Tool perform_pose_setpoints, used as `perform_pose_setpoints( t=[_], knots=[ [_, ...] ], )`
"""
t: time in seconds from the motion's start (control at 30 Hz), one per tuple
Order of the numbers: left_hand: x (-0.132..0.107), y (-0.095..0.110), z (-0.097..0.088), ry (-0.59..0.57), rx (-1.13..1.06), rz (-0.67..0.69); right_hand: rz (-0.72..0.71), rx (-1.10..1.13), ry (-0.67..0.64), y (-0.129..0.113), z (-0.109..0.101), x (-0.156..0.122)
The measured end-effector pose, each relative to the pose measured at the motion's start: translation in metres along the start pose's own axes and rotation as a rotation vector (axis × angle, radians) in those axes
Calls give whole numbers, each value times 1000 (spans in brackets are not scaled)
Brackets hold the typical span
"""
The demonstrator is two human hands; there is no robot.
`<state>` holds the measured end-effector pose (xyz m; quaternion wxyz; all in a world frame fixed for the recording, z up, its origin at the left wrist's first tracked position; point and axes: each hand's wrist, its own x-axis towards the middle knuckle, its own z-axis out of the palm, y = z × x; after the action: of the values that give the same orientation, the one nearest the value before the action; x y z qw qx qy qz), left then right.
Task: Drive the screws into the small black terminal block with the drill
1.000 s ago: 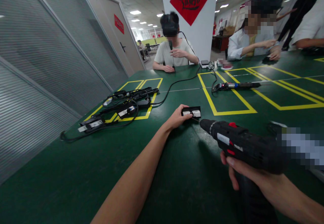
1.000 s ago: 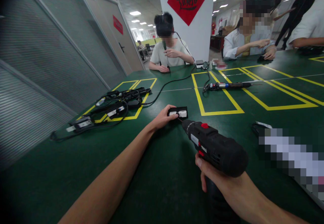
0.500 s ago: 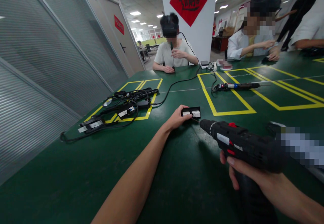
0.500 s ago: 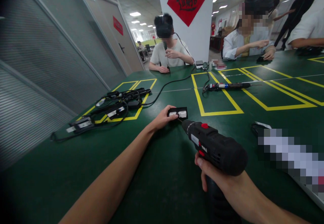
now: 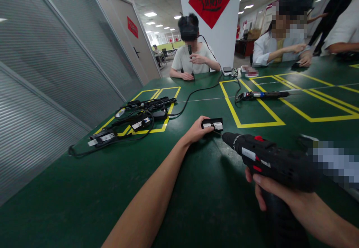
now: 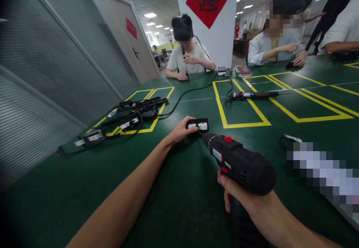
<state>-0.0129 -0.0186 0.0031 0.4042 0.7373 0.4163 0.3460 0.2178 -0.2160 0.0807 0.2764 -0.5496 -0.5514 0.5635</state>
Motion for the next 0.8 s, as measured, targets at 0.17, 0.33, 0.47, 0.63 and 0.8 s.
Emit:
perform_pose_setpoints(
  t=[0.17,0.33,0.47,0.63,0.8],
  knots=[
    [0,2,0,-10,-7,-20,8,3,-21,-1,0,3],
    [1,3,0,-12,-10,-24,5,-18,-29,1,-1,1],
    [1,2,0,-8,-2,-29,22,-18,-27,5,-1,0],
    [1,0,0,-15,-10,-20,13,-10,-16,7,0,2],
    [1,0,0,-13,-7,-17,-30,-25,-13,3,0,3]
  ],
)
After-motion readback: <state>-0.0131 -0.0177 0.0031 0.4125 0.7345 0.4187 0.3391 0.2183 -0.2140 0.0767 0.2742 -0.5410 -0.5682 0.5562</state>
